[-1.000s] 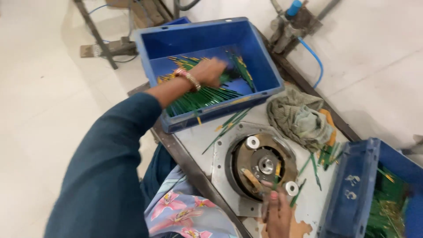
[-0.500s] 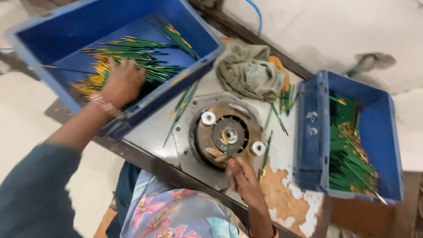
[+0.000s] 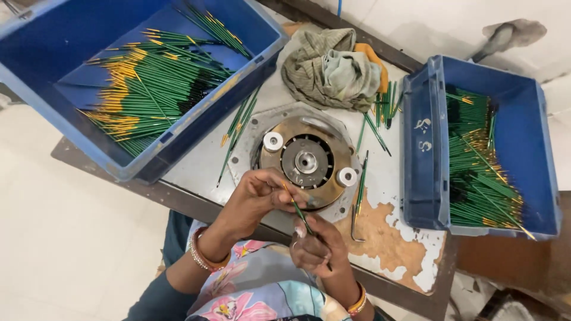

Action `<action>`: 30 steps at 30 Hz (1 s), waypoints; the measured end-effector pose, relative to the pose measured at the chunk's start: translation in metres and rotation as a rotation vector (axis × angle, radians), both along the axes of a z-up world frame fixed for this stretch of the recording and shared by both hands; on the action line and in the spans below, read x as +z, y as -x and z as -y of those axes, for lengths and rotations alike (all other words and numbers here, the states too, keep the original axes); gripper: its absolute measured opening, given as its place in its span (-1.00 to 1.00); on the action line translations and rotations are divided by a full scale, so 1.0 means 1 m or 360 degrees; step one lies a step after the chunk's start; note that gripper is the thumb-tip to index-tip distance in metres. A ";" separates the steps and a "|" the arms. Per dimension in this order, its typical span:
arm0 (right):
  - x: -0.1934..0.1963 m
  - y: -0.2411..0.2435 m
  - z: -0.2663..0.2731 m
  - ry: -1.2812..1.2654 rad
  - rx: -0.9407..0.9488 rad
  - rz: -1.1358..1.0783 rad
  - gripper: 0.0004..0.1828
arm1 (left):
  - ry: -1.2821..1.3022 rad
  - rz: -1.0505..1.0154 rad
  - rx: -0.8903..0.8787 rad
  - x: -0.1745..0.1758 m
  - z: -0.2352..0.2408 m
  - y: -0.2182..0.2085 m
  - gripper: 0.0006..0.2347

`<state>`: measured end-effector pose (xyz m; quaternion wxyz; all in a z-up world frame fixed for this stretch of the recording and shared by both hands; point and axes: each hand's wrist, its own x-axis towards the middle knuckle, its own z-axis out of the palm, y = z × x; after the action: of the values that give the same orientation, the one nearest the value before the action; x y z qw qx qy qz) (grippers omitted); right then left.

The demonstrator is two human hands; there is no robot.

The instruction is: The person holds bundles of green paintbrush handles with yellow ferrules and inserts them one at a time into a rotary crimping machine on the workbench, operating the machine to crimp each ferrule, then places the processed handles into a blue bin and picks up more handles from another bin.

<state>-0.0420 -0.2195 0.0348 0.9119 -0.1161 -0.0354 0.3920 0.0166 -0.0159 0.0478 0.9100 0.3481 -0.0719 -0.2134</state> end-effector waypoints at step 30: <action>-0.006 -0.009 -0.030 0.2294 -0.0967 0.1814 -0.64 | -0.0242 0.0015 0.0303 -0.011 -0.002 0.009 -0.87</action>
<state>-0.0334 -0.1898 0.0285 0.5303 -0.8244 -0.1920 -0.0479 0.0078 -0.0135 0.0368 0.8968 0.4223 -0.0262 -0.1291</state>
